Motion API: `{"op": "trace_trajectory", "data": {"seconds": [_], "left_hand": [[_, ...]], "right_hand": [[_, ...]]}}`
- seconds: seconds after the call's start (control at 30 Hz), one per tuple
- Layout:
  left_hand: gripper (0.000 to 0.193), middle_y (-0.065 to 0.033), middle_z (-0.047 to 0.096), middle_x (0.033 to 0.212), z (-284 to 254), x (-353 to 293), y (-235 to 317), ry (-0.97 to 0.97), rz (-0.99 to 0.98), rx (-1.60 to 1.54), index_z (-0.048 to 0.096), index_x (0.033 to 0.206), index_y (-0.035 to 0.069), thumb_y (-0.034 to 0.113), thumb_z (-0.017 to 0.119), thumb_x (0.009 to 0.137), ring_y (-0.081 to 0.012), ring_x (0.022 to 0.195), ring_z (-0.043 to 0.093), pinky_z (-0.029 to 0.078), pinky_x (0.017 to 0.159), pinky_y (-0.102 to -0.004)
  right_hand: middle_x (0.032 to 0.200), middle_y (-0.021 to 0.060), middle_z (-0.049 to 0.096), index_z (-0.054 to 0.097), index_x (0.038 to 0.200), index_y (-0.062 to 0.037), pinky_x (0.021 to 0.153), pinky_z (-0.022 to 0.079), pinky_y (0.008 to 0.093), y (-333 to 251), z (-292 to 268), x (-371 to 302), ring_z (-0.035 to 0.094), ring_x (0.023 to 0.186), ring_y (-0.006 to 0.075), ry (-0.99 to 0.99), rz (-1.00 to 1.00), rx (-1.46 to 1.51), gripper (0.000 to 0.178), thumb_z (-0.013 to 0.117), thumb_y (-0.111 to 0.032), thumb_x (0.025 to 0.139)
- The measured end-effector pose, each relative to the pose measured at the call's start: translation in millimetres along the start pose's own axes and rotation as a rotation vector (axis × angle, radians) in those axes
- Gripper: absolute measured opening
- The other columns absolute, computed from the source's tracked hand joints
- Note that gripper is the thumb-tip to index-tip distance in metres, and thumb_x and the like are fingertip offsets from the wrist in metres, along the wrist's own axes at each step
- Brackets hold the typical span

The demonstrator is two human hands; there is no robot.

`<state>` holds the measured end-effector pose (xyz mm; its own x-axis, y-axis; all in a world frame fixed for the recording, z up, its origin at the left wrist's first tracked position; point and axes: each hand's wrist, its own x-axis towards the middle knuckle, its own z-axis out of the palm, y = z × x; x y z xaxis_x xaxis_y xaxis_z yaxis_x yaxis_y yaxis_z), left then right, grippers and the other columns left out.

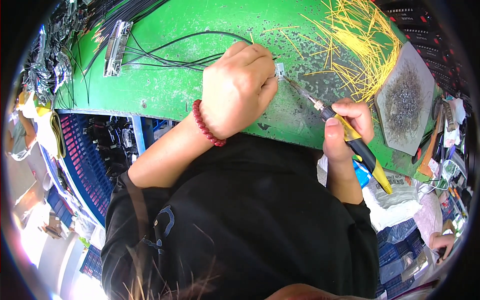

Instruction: Soldering wires onto small electronic circuit boards at a factory workbench.

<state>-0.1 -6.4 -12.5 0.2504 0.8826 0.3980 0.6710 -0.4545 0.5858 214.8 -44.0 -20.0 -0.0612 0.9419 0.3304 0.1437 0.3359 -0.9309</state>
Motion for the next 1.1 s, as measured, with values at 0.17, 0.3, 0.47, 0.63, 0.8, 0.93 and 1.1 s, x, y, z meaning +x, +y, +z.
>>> {"op": "trace_trajectory", "data": {"seconds": [0.17,0.3,0.47,0.63,0.8,0.93,1.1], "left_hand": [[0.012,-0.0077,0.066,0.085,-1.8,0.1,0.5,-0.017,-0.010,0.002,0.061,0.071,0.005,0.001,0.070,0.066,-0.0262,0.076,0.062,0.052,0.066,-0.0343],[0.011,-0.0085,0.066,0.086,-2.0,0.7,1.4,-0.026,-0.025,0.009,0.061,0.071,0.004,0.002,0.070,0.067,-0.0266,0.077,0.063,0.052,0.067,-0.0346],[0.010,-0.0090,0.066,0.086,-1.8,1.2,2.0,-0.026,-0.023,0.014,0.061,0.071,0.004,0.003,0.070,0.067,-0.0269,0.077,0.063,0.052,0.068,-0.0349],[0.011,-0.0091,0.066,0.086,-2.0,0.4,1.5,-0.030,-0.013,0.019,0.061,0.072,0.004,0.003,0.071,0.068,-0.0272,0.077,0.062,0.052,0.068,-0.0351],[0.011,-0.0091,0.066,0.086,-2.6,0.9,1.3,-0.033,-0.015,0.006,0.061,0.072,0.004,0.003,0.071,0.068,-0.0273,0.077,0.062,0.052,0.068,-0.0351],[0.007,-0.0059,0.063,0.083,-0.6,0.9,-0.5,-0.008,0.022,0.020,0.061,0.071,0.006,0.006,0.067,0.069,-0.0252,0.076,0.060,0.051,0.063,-0.0350],[0.008,-0.0057,0.063,0.083,0.4,-0.3,-2.0,0.000,0.035,0.019,0.061,0.072,0.006,0.006,0.067,0.068,-0.0251,0.076,0.060,0.051,0.063,-0.0349]], "right_hand": [[0.071,0.0043,0.052,0.055,0.089,0.0010,0.052,0.033,0.0244,-0.6,1.5,-0.1,0.042,0.058,0.0079,0.010,0.040,0.043,0.026,0.071,-0.018,0.080],[0.070,0.0041,0.052,0.055,0.089,0.0011,0.051,0.033,0.0242,-1.4,0.5,0.2,0.042,0.058,0.0076,0.002,0.037,0.034,0.025,0.071,-0.015,0.079],[0.071,0.0043,0.052,0.056,0.088,0.0013,0.051,0.033,0.0240,-0.3,-0.1,0.9,0.042,0.058,0.0076,-0.015,0.018,0.023,0.025,0.071,-0.015,0.078],[0.071,0.0050,0.053,0.056,0.088,0.0016,0.051,0.034,0.0240,0.6,0.2,0.7,0.043,0.058,0.0080,-0.013,0.001,0.022,0.025,0.071,-0.016,0.078],[0.072,0.0061,0.054,0.056,0.087,0.0016,0.051,0.036,0.0244,-1.1,-0.3,0.8,0.045,0.058,0.0087,-0.008,0.021,0.009,0.027,0.072,-0.018,0.078],[0.071,0.0066,0.055,0.056,0.088,0.0014,0.051,0.036,0.0245,0.6,-0.2,1.5,0.046,0.058,0.0091,-0.025,-0.012,-0.003,0.027,0.072,-0.018,0.078],[0.071,0.0075,0.055,0.056,0.088,0.0010,0.051,0.036,0.0245,-0.7,-0.7,2.4,0.047,0.058,0.0097,-0.068,0.012,-0.062,0.027,0.072,-0.018,0.078]]}}
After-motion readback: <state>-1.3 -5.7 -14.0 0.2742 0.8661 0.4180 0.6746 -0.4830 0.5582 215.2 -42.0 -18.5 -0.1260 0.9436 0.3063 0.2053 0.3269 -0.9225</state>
